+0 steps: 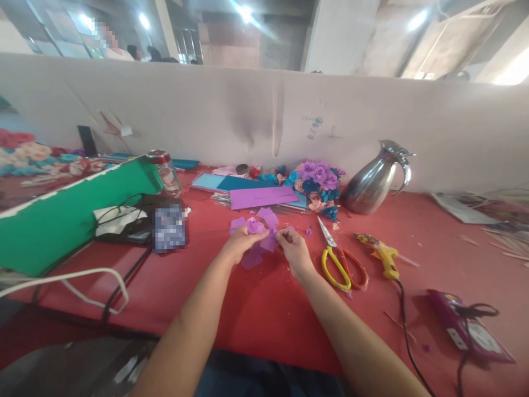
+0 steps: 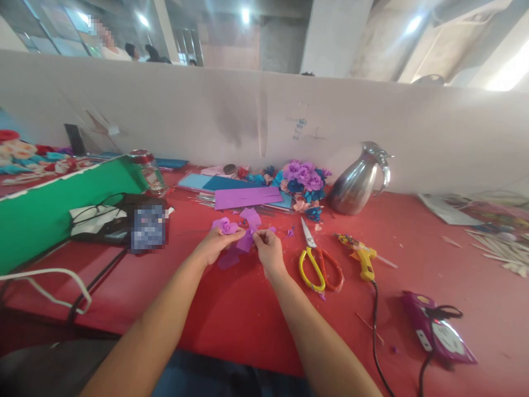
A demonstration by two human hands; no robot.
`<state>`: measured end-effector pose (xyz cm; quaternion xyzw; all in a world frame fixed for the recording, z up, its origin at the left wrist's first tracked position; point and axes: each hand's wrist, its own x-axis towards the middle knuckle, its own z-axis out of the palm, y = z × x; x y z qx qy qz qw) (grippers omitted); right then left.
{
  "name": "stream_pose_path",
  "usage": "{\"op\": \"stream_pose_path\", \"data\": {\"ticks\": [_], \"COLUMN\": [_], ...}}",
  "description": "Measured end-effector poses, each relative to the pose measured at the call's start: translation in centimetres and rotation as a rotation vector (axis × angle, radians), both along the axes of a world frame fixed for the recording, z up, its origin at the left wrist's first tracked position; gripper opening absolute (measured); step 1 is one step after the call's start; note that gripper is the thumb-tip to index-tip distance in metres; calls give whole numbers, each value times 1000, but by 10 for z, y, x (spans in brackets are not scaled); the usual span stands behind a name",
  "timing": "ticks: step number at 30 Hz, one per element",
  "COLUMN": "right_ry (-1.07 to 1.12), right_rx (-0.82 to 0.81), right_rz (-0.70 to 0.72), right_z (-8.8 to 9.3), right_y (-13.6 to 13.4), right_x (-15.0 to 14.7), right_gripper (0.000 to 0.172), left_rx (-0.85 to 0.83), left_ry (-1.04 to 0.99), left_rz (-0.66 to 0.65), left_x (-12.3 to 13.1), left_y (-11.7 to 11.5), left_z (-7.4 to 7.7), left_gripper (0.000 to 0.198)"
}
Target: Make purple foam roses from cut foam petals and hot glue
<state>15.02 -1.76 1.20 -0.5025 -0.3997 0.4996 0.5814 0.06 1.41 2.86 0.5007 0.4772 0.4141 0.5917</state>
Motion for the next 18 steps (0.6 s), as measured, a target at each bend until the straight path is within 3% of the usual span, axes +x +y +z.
{"op": "stream_pose_path", "data": {"ticks": [6, 11, 13, 16, 18], "right_ry": [-67, -319, -544, -956, -1195], "right_rx": [49, 158, 236, 417, 455], "right_rz": [-30, -123, -34, 276, 386], "right_z": [-1, -1, 1, 4, 6], "right_y": [0, -4, -9, -19, -24], "right_x": [0, 3, 2, -3, -8], "right_gripper": [28, 15, 14, 18, 21], "left_rx": [-6, 38, 39, 43, 60], "left_ry": [38, 63, 35, -11, -47], "left_rz": [2, 201, 321, 522, 598], "left_x": [2, -6, -11, -17, -20], "left_y": [-2, 8, 13, 18, 20], "left_z": [7, -2, -5, -7, -5], "left_gripper": [35, 28, 28, 25, 23]}}
